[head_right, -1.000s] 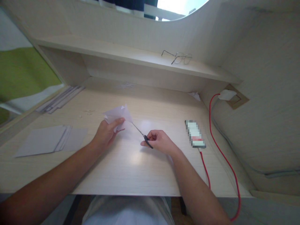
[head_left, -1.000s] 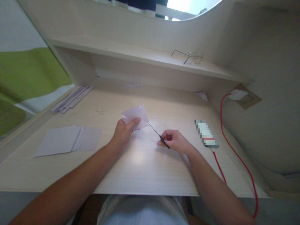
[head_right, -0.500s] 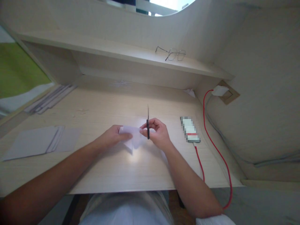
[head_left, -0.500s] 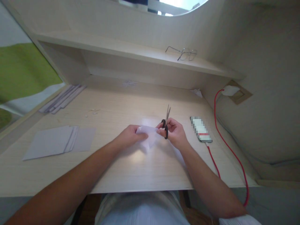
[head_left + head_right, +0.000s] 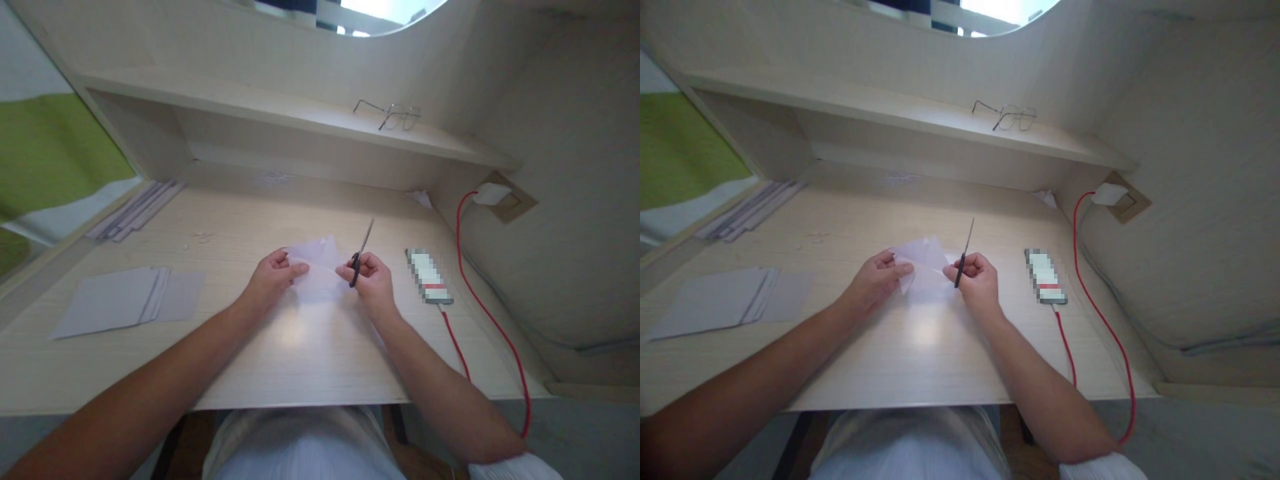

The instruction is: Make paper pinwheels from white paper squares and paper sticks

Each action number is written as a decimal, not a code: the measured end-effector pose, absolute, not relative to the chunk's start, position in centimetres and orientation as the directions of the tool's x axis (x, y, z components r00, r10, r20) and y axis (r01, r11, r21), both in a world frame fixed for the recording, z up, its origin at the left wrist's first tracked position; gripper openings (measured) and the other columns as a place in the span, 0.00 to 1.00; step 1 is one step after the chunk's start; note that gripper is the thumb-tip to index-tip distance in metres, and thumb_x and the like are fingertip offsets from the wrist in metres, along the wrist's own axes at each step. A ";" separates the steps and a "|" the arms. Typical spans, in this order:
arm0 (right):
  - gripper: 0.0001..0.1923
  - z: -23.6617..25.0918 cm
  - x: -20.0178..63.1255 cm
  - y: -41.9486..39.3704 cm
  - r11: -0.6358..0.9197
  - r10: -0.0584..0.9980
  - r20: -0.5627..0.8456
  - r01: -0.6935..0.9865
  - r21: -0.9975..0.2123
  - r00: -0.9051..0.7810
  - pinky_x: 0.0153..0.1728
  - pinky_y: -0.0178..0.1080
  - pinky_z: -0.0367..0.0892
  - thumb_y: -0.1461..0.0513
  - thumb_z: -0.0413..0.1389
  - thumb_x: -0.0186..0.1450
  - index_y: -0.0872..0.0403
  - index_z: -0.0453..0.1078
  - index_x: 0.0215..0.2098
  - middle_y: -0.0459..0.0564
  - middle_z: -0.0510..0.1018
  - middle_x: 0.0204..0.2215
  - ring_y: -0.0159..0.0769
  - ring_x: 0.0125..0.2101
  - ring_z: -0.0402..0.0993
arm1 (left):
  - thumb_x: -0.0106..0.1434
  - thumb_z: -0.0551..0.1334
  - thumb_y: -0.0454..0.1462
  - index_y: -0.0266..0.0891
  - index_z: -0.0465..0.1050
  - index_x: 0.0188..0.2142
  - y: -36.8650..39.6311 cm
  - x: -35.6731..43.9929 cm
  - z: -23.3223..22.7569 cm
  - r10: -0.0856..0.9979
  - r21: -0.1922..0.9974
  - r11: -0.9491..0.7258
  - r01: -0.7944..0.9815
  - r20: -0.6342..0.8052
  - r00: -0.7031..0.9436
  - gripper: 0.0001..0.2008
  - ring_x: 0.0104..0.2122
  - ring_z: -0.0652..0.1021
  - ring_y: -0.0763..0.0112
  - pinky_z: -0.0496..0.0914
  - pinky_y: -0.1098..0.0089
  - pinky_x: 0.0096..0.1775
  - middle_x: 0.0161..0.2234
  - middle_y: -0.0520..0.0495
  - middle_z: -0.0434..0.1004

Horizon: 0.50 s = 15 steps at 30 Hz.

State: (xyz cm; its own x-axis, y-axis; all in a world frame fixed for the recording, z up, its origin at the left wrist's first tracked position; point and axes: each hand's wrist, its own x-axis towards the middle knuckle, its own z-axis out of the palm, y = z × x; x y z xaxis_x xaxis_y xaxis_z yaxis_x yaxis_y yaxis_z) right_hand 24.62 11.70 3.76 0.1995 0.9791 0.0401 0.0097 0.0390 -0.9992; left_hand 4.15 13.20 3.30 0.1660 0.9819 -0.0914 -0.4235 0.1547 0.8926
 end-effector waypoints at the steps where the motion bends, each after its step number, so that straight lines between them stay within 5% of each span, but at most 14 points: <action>1: 0.19 3.7 24.5 11.6 0.042 0.979 0.042 0.005 -0.999 0.202 0.30 0.37 0.68 0.55 0.72 0.47 0.51 0.68 0.29 0.45 0.78 0.27 0.35 0.28 0.74 | 0.46 0.78 0.40 0.35 0.81 0.36 13.1 4.2 3.2 0.973 0.897 0.175 -0.405 -0.095 0.210 0.19 0.31 0.81 0.65 0.74 0.67 0.39 0.34 0.43 0.84; 15: 0.22 3.5 23.3 11.2 -0.065 0.991 -0.064 0.006 -0.998 0.117 0.28 0.36 0.67 0.53 0.74 0.45 0.51 0.69 0.27 0.47 0.80 0.26 0.34 0.25 0.75 | 0.48 0.78 0.42 0.34 0.83 0.36 12.7 4.4 3.2 0.980 0.937 0.173 -0.304 -0.132 0.151 0.18 0.30 0.81 0.62 0.74 0.64 0.36 0.34 0.41 0.85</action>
